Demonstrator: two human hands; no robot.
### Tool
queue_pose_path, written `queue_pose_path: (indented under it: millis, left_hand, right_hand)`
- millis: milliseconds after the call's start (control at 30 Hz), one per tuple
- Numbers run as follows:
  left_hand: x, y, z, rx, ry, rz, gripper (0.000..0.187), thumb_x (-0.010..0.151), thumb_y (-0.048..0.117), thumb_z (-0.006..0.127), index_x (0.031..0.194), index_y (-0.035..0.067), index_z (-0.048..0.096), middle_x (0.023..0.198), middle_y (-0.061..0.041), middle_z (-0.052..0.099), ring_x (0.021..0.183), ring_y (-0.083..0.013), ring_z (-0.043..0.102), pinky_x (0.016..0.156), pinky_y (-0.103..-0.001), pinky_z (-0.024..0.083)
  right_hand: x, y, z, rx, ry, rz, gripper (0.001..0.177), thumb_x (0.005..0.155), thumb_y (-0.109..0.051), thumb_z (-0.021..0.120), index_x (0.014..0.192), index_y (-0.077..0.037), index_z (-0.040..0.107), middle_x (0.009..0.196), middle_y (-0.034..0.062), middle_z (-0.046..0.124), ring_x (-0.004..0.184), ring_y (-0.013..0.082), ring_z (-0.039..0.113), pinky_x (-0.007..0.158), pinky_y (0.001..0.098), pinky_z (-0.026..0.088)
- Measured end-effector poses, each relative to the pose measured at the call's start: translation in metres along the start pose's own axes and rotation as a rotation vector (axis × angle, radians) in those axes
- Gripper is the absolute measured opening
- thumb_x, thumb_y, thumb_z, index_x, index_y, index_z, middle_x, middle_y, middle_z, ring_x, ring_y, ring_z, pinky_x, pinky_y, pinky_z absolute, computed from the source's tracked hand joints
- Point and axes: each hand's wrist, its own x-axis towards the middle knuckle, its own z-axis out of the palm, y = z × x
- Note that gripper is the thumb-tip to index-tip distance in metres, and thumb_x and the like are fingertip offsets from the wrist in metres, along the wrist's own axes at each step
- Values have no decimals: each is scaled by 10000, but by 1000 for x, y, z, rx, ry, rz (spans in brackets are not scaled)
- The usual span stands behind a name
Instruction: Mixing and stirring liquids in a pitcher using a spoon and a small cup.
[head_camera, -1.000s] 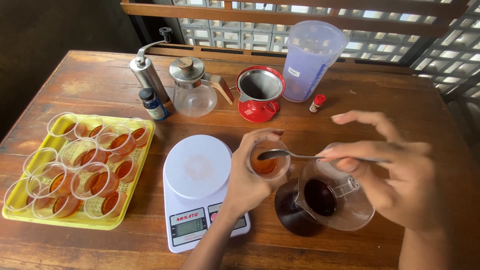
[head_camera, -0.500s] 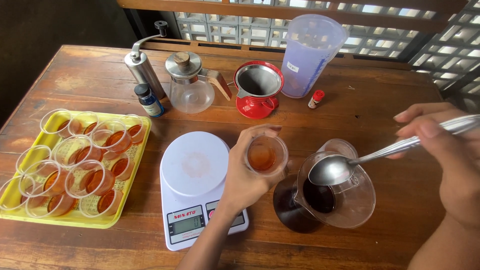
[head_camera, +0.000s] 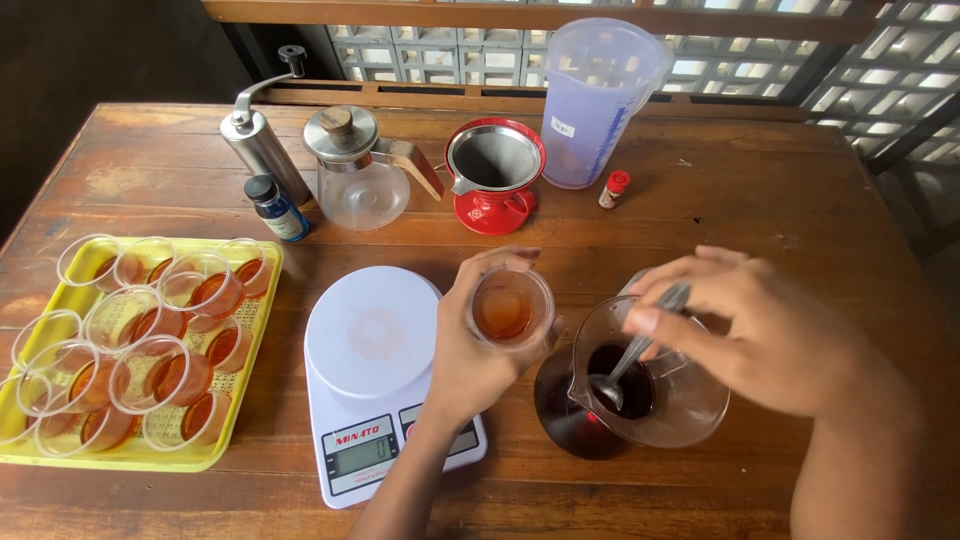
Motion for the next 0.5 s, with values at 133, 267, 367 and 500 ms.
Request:
queue_pose_path:
  millis: [133,267,367,500]
  left_hand:
    - [0,0,-1,-6,7,-3,477,694,157,858,1109,144,624,1231,-74,700,1145,-199,692,997,-319,517]
    - [-1,0,-1,-7,-9,11,465,706,151,842,1115,149,622,1238,-79,696,1156,-208,685,1018,-339,505]
    - [-1,1,-1,-10,-17,26,446,710,142,831,1107,154,626,1242,-76,696,1160,-208,679,1034,-352,499]
    - [-1,-5,-2,-14,-29,36,547,634,64,787,1150,144,624,1248,-69,687,1161,-208,664,1047,-342,484]
  right_hand:
    - [-10,-1,-25,-135,140,243,324,889,-440,623,858,-318,921,738,-159,893,320,101,449,357,274,210]
    - [-17,23,-27,415,415,99,221,1005,-24,540,966,107,713,1068,229,752,973,310,739,803,380,623]
    - [-20,24,-24,554,526,36,223,1071,26,463,1024,167,629,1081,301,682,1039,388,698,704,420,631]
    - [-13,-7,-8,613,619,-135,197,1092,26,442,1072,158,587,1131,320,666,1051,409,717,769,416,675]
